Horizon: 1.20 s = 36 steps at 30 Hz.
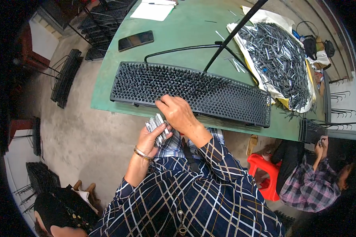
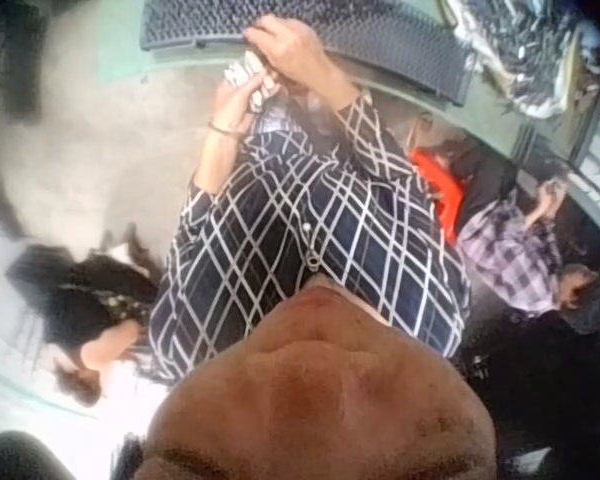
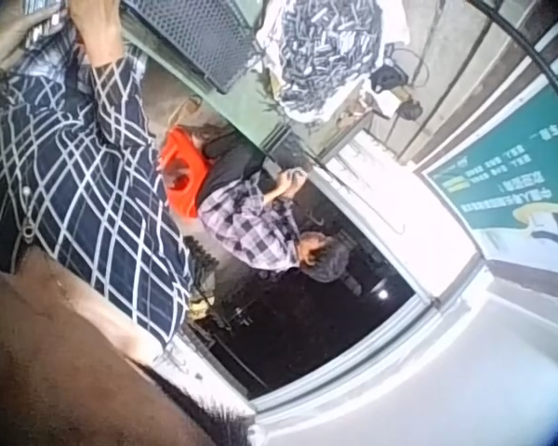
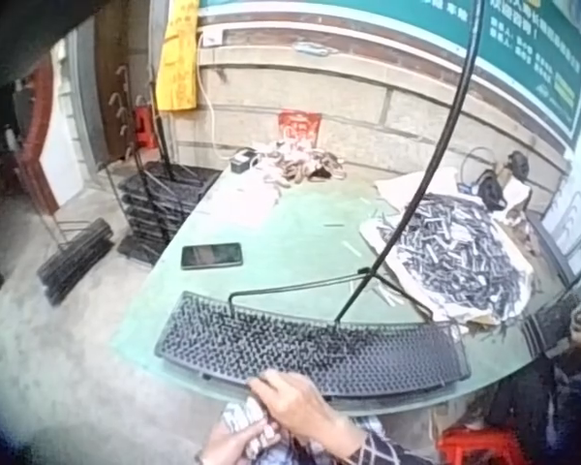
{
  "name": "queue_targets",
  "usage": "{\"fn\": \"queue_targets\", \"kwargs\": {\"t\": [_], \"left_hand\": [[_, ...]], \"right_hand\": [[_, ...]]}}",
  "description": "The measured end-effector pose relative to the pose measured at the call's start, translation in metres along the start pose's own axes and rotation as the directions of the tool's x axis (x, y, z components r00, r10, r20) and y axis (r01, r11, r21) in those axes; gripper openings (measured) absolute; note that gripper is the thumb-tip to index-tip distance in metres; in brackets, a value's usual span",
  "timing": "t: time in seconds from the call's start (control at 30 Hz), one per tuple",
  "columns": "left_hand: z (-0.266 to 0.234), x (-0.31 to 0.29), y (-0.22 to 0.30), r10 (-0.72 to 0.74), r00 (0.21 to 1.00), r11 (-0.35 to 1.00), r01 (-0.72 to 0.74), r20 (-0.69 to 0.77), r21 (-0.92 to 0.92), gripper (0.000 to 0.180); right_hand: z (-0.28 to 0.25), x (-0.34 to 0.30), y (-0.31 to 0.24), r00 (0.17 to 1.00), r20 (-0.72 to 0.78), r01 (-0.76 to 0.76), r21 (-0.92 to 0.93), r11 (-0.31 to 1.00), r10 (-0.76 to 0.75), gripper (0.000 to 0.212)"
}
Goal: Picking up small metal pins from a pile and inserting them into a perforated black tray.
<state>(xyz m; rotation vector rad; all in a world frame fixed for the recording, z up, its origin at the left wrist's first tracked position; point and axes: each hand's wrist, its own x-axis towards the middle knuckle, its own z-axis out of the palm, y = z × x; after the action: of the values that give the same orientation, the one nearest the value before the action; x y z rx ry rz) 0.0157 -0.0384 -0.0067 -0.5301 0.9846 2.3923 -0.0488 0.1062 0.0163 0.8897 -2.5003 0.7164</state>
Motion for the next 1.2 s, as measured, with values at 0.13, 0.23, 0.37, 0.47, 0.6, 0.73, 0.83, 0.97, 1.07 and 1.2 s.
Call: {"fn": "queue_targets", "kwargs": {"t": [0.13,0.23,0.37,0.47,0.6,0.73,0.83,0.97,1.07,1.2], "left_hand": [[-0.003,0.001,0.0,0.012,1.0,1.0,-0.012,0.019,-0.008,0.019],[-0.003,0.001,-0.003,-0.006,1.0,1.0,0.006,0.008,-0.011,0.018],[0.001,0.0,-0.003,-0.043,0.999,0.999,0.043,-0.003,-0.02,0.017],[-0.001,0.0,-0.002,-0.03,1.0,0.999,0.03,0.001,-0.01,0.016],[0.003,-0.001,0.001,-0.038,0.999,0.999,0.038,-0.007,-0.016,0.017],[0.001,0.001,-0.001,0.005,1.0,1.0,-0.005,0.03,0.001,0.019],[0.011,0.001,0.002,0.009,0.998,1.0,-0.011,0.07,0.029,0.02],[0.012,0.002,-0.001,0.003,0.998,0.999,-0.005,0.057,0.036,0.02],[0.012,0.006,-0.005,-0.006,1.0,1.0,0.006,0.017,0.005,0.02],[0.013,0.008,-0.008,-0.028,0.999,0.999,0.027,0.018,0.041,0.02]], "right_hand": [[-0.009,0.005,-0.008,1.0,-0.007,-0.002,0.022,1.0,0.002,0.019],[-0.011,0.014,-0.005,0.992,-0.049,-0.108,0.089,0.99,0.113,0.017],[-0.008,0.019,0.001,0.982,0.029,-0.191,0.088,0.978,0.189,0.016],[-0.008,0.021,-0.002,0.975,0.09,-0.208,0.063,0.976,0.202,0.019],[-0.017,0.02,-0.003,0.975,0.011,-0.222,0.155,0.963,0.223,0.018],[-0.031,0.01,-0.011,0.896,0.231,-0.435,0.298,0.85,0.378,0.019],[-0.031,-0.004,-0.011,0.695,0.47,-0.716,0.521,0.465,0.544,0.018],[-0.037,-0.004,-0.005,0.61,0.531,-0.759,0.604,0.242,0.589,0.018],[-0.041,0.002,-0.002,0.667,0.288,-0.661,0.654,0.367,0.687,0.015],[-0.024,0.012,-0.003,0.72,-0.031,-0.51,0.654,0.558,0.694,0.013]]}}
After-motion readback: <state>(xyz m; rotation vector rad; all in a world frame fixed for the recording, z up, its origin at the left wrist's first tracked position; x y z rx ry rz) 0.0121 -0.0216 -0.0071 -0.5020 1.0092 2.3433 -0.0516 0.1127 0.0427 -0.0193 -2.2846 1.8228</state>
